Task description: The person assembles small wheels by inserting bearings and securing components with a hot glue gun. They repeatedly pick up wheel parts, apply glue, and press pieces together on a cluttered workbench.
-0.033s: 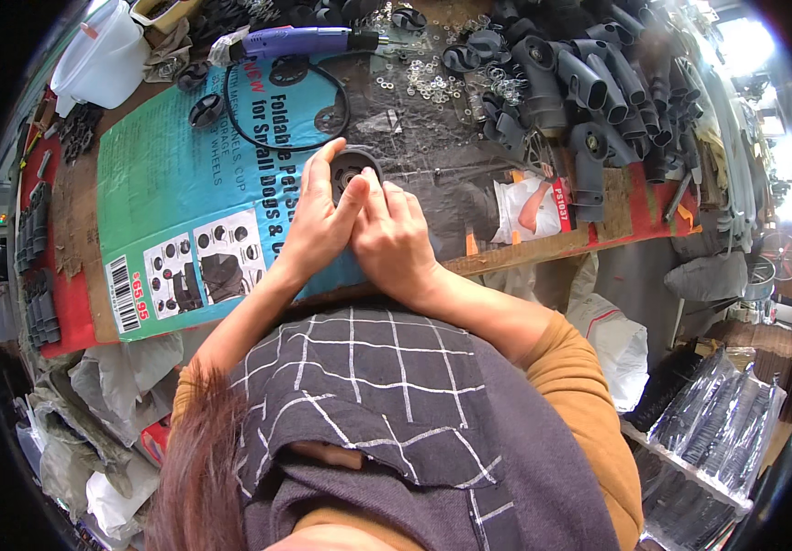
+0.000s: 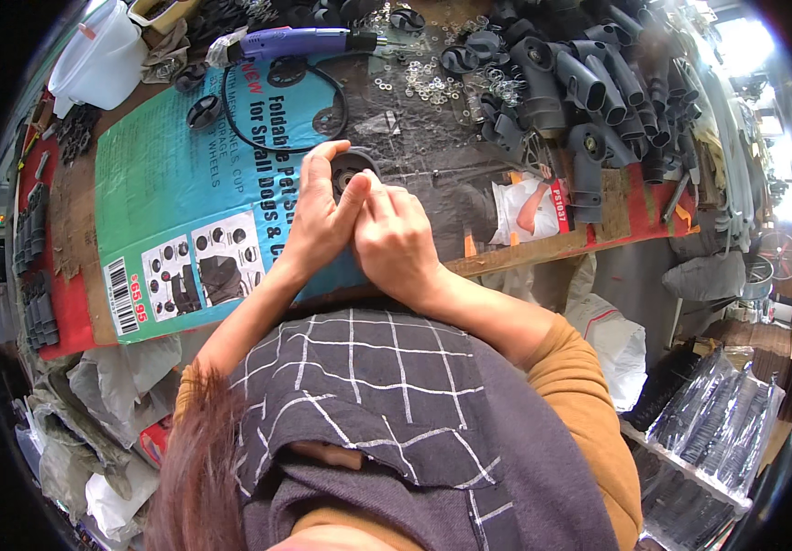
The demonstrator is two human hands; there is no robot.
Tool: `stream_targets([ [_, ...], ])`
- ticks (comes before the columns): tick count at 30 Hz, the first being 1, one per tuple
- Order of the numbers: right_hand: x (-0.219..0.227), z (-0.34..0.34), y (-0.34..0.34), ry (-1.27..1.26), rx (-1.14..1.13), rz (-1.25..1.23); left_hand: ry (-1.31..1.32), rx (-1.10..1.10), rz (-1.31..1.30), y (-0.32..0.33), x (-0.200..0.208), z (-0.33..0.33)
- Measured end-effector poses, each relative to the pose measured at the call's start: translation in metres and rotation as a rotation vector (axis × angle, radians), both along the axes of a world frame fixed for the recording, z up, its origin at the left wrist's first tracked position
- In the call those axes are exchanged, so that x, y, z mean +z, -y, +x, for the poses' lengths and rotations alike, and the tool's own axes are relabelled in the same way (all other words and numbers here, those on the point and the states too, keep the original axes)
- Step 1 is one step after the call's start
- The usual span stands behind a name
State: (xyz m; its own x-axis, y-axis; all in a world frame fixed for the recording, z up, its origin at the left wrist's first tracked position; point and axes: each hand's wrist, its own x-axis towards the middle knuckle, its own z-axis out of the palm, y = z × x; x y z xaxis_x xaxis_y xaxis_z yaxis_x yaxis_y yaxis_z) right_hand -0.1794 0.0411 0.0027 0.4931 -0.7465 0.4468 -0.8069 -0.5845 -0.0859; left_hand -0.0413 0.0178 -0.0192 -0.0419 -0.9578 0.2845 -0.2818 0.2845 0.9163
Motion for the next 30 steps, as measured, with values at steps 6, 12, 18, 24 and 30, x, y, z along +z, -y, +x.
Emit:
stream_targets([
  [6, 0.012, -0.025, 0.046, 0.805, -0.120, 0.862, 0.109, -0.038, -0.011, 0.014, -0.001, 0.008],
  [12, 0.011, -0.044, 0.065, 1.077, -0.102, 1.582, 0.120, -0.095, 0.042, 0.014, 0.003, 0.010],
  [18, 0.023, -0.040, 0.068, 0.964, -0.137, 1.596, 0.082, -0.142, 0.027, 0.015, 0.006, 0.009],
  [24, 0.029, -0.041, 0.076, 0.907, -0.071, 1.639, 0.068, -0.156, 0.071, 0.019, 0.009, 0.010],
  [30, 0.020, -0.039, 0.074, 0.980, -0.194, 1.668, 0.062, -0.174, 0.183, 0.020, 0.015, 0.009],
])
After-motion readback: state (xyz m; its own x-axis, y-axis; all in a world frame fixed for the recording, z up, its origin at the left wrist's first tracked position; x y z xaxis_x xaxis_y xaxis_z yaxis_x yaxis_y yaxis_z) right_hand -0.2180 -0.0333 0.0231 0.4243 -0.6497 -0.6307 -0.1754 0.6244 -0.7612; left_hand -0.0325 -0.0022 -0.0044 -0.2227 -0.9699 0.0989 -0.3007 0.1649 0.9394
